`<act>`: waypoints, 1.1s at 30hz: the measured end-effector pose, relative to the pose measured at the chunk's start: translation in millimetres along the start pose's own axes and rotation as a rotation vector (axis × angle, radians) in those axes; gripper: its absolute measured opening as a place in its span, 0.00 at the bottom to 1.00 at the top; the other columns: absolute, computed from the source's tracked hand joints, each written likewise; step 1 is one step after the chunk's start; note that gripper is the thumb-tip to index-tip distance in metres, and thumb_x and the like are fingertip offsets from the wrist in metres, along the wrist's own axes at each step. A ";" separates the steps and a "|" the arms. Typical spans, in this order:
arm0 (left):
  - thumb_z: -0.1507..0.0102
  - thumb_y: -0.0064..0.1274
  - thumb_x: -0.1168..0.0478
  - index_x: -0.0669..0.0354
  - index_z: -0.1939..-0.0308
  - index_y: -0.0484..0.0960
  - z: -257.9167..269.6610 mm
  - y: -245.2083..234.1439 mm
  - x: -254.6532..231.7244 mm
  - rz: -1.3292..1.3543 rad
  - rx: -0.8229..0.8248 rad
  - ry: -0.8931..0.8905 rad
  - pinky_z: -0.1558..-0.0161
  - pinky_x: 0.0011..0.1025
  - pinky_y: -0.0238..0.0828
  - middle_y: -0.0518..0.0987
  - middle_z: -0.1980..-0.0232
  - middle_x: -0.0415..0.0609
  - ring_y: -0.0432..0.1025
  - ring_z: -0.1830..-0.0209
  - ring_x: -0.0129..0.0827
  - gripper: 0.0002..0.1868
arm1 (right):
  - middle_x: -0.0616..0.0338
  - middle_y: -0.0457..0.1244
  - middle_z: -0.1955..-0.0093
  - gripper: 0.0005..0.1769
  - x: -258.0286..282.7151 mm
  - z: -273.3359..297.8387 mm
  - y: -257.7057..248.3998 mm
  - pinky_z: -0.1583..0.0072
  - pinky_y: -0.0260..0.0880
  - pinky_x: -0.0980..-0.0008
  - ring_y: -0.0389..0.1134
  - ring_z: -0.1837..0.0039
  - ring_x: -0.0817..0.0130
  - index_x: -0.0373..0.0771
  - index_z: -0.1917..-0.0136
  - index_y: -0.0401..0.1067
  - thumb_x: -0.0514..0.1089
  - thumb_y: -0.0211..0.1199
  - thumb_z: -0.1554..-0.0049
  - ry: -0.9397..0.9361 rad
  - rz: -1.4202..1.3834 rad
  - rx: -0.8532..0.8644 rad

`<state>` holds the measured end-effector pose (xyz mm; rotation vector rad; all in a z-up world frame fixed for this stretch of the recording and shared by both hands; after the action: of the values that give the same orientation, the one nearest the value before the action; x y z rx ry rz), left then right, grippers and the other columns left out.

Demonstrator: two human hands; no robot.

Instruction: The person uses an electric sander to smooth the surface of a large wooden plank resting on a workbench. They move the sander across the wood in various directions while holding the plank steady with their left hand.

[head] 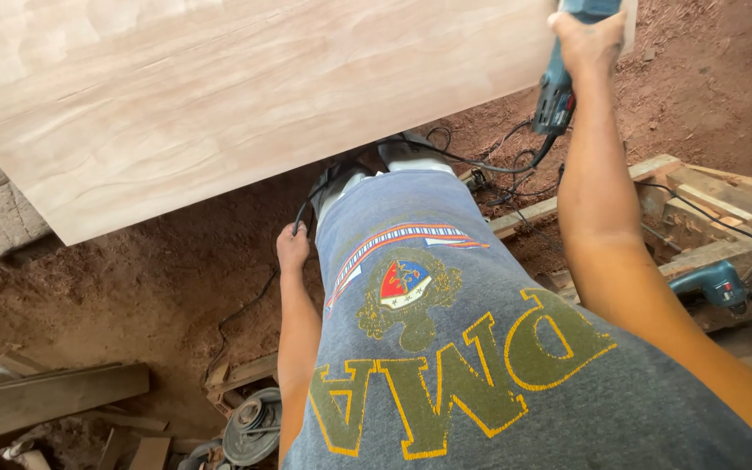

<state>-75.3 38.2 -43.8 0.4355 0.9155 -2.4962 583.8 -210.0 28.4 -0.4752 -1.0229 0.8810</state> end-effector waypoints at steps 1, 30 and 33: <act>0.36 0.52 0.56 0.61 0.57 0.84 0.5 0.4 2.3 -0.001 0.003 -0.001 0.64 0.29 0.72 0.81 0.69 0.46 0.76 0.72 0.28 0.13 | 0.52 0.67 0.44 0.34 9.1 12.8 4.3 0.46 0.83 0.62 0.75 0.46 0.64 0.35 0.35 0.63 0.48 0.76 0.48 0.003 0.002 -0.001; 0.36 0.52 0.54 0.63 0.54 0.84 -20.5 -48.1 46.2 -0.063 0.033 0.040 0.55 0.37 0.72 0.83 0.62 0.60 0.78 0.60 0.45 0.16 | 0.44 0.68 0.44 0.43 108.3 195.1 153.8 0.42 0.76 0.58 0.73 0.44 0.53 0.34 0.35 0.57 0.58 0.79 0.48 -0.441 0.347 0.283; 0.37 0.53 0.54 0.62 0.56 0.85 -23.1 -47.7 57.8 -0.037 0.024 0.039 0.54 0.37 0.72 0.83 0.62 0.59 0.79 0.59 0.44 0.15 | 0.44 0.68 0.46 0.43 125.6 211.0 167.5 0.44 0.75 0.56 0.73 0.46 0.52 0.35 0.35 0.58 0.57 0.80 0.49 -0.469 0.385 0.284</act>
<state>-145.5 69.1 -60.4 0.4812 0.9167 -2.5426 358.9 -21.4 74.9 -0.2271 -1.2243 1.5074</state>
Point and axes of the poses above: each hand's wrist, its own z-axis away from the middle knuckle, its own y-axis out of the palm, x = y × z, the point moved 5 cm from there along -z, towards the middle knuckle
